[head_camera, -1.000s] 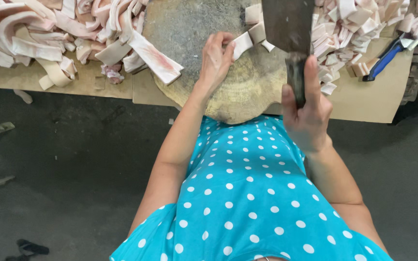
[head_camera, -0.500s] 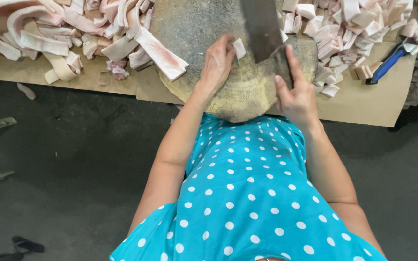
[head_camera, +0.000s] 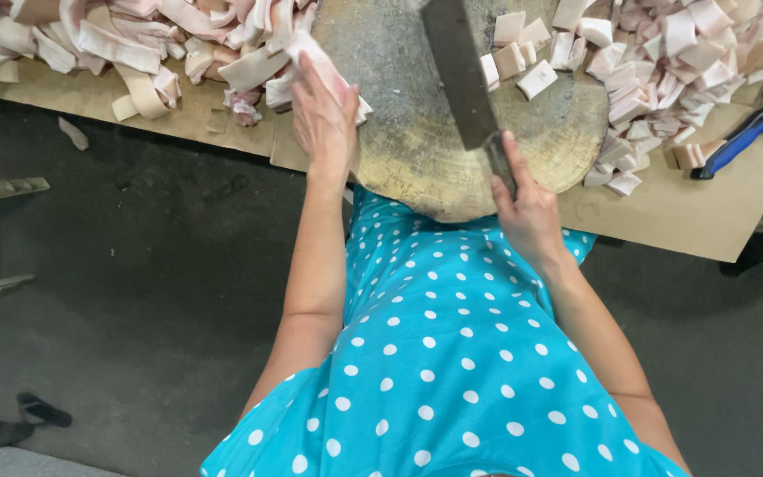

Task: The person cuts strips of animal skin and fat into smaller pieces using a cleaver on a wooden cutting board.

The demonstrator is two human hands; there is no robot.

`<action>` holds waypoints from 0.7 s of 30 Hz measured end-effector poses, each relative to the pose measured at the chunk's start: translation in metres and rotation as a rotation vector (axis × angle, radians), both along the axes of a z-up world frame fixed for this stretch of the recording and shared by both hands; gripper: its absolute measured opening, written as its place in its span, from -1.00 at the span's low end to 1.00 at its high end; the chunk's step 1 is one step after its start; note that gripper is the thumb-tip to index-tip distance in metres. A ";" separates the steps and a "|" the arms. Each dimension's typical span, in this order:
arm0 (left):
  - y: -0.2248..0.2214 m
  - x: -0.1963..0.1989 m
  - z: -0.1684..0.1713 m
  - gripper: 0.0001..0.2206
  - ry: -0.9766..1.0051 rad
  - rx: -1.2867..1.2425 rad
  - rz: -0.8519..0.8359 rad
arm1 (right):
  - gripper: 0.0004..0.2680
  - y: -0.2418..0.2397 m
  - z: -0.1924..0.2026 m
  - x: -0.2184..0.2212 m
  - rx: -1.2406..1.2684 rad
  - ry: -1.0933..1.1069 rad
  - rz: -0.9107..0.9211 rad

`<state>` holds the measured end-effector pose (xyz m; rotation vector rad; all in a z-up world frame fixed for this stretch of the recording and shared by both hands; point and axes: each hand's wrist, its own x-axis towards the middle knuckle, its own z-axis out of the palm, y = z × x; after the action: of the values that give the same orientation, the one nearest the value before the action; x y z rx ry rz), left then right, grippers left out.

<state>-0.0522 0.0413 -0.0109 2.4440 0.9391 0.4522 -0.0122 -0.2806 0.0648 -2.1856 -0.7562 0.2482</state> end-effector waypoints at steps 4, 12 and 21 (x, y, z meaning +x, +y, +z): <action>-0.012 0.019 -0.010 -0.21 -0.020 0.019 -0.079 | -0.52 -0.023 0.000 0.015 -0.162 0.022 -0.173; -0.001 0.050 0.059 -0.52 -0.181 -0.379 -0.364 | -0.46 -0.038 0.005 0.026 -0.211 0.089 -0.251; -0.045 0.104 0.023 -0.51 0.096 -1.006 -0.863 | -0.43 -0.030 0.003 0.027 -0.114 0.120 -0.205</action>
<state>0.0515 -0.0036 0.0126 1.6670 0.0003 -0.3758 0.0149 -0.3108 0.0679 -2.3127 -0.4573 0.3206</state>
